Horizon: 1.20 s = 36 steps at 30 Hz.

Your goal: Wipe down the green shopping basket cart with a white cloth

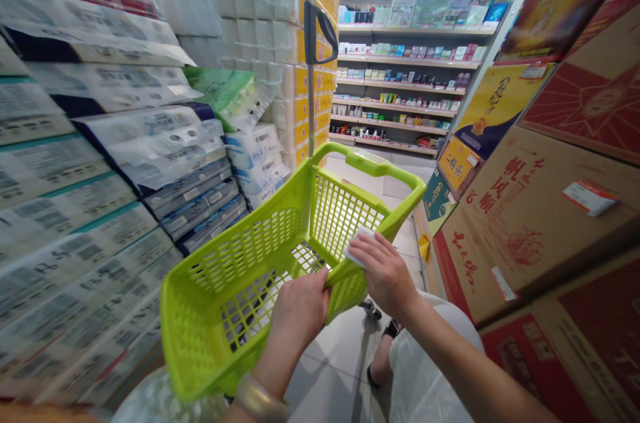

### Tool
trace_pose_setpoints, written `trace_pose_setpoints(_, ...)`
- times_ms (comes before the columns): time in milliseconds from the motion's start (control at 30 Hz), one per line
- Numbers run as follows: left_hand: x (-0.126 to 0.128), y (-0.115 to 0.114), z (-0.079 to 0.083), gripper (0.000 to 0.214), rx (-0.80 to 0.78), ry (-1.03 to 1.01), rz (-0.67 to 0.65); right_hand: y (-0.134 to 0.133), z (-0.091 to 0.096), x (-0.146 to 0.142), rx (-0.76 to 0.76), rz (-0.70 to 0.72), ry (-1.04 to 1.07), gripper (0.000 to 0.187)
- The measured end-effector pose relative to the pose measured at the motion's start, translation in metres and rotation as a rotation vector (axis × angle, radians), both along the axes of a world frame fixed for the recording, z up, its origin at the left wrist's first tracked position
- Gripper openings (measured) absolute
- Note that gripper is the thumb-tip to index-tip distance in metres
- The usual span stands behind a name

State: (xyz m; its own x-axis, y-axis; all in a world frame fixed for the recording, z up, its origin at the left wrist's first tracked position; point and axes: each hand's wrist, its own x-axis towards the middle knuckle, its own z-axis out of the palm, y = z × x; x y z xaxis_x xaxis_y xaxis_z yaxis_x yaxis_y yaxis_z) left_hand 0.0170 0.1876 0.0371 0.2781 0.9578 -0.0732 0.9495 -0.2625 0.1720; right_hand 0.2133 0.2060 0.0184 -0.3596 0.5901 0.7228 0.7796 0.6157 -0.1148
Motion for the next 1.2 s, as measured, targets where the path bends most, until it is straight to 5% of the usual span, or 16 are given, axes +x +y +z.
trace_pose_setpoints(267,0.0,0.0,-0.001,0.016,0.002,0.008,0.007,0.006,0.005,0.012,0.051,-0.102,0.049,0.045)
trace_pose_setpoints(467,-0.001,0.001,-0.003,0.016,0.019,0.015,0.0,0.001,0.004,0.007,-0.001,0.061,-0.062,0.043)
trace_pose_setpoints(667,-0.002,0.001,-0.003,0.017,0.013,0.009,-0.01,0.011,0.011,0.024,0.042,-0.107,0.048,0.045)
trace_pose_setpoints(867,-0.003,0.0,-0.005,0.016,0.038,0.006,-0.022,0.007,0.009,0.018,0.013,0.039,-0.062,0.041)
trace_pose_setpoints(1067,-0.001,0.001,-0.005,0.018,0.023,0.019,-0.013,0.009,0.01,0.019,0.045,-0.09,0.056,0.042)
trace_pose_setpoints(1200,-0.002,0.0,-0.004,0.017,0.044,0.007,-0.025,0.002,0.004,0.008,0.01,0.075,-0.043,0.04)
